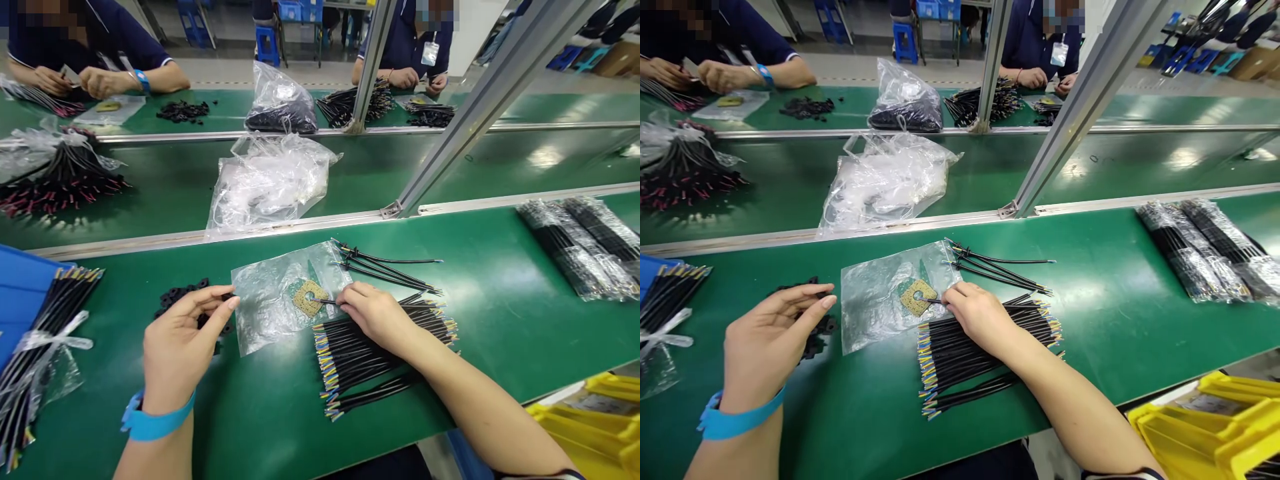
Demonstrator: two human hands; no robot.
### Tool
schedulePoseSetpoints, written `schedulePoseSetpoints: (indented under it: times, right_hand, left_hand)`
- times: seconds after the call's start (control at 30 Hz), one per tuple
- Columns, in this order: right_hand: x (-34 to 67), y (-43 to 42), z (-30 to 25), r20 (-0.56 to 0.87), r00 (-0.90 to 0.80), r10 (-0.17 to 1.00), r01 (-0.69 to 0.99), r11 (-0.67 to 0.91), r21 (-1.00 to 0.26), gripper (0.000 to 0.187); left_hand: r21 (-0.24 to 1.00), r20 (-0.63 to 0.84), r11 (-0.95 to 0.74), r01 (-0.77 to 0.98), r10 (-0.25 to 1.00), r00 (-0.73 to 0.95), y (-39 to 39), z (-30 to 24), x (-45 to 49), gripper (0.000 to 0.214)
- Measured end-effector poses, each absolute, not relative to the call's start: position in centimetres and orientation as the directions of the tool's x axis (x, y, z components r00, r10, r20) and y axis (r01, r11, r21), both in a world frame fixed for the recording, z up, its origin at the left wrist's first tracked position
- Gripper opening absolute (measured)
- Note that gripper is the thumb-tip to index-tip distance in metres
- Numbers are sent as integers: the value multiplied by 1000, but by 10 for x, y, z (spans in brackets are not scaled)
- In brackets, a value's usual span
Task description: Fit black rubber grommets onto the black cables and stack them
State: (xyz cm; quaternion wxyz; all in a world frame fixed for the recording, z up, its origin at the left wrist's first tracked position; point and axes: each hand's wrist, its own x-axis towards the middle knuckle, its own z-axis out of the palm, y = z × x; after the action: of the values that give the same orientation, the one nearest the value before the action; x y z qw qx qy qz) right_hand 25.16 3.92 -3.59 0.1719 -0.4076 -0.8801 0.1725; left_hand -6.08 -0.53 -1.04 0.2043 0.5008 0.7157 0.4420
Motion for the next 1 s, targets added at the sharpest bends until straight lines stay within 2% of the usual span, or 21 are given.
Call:
schedulePoseSetpoints:
  times: [0.13,0.23,0.33,0.5,0.57,0.63,0.7,0.77,0.87,1.0]
  right_hand:
    - [249,38,-41,128,-606,785,728,612,-309,13]
    - [248,36,-39,122,-606,786,748,615,-249,13]
    - [248,36,-38,108,-604,790,764,612,-202,13]
    - [250,37,-38,96,-591,801,796,599,-90,14]
    - [250,36,-36,189,-594,782,778,618,-110,16]
    - [249,34,-31,356,-577,735,728,661,-183,21]
    - [247,29,-24,512,-535,672,653,713,-254,23]
    - [244,23,-17,609,-500,616,589,757,-283,23]
    - [240,14,-9,667,-483,567,534,795,-289,25]
    - [237,10,-9,676,-493,547,515,810,-280,26]
  left_hand:
    - [861,18,148,486,947,-321,-7,-10,-58,37]
    - [879,-15,141,456,963,-268,-7,-9,-53,41]
    - [934,-53,127,335,974,-221,-5,-10,-45,42]
    - [973,-182,201,118,971,-152,-3,-16,-38,52]
    - [971,-232,239,27,960,-155,-2,-18,-35,54]
    - [953,-299,288,-96,944,-139,-2,-18,-29,54]
    - [912,-366,336,-237,926,-95,-3,-18,-20,53]
    - [856,-418,374,-357,907,-51,-4,-17,-12,52]
    - [778,-483,422,-464,876,-13,-5,-15,-3,51]
    - [715,-545,477,-511,838,20,-7,-12,2,52]
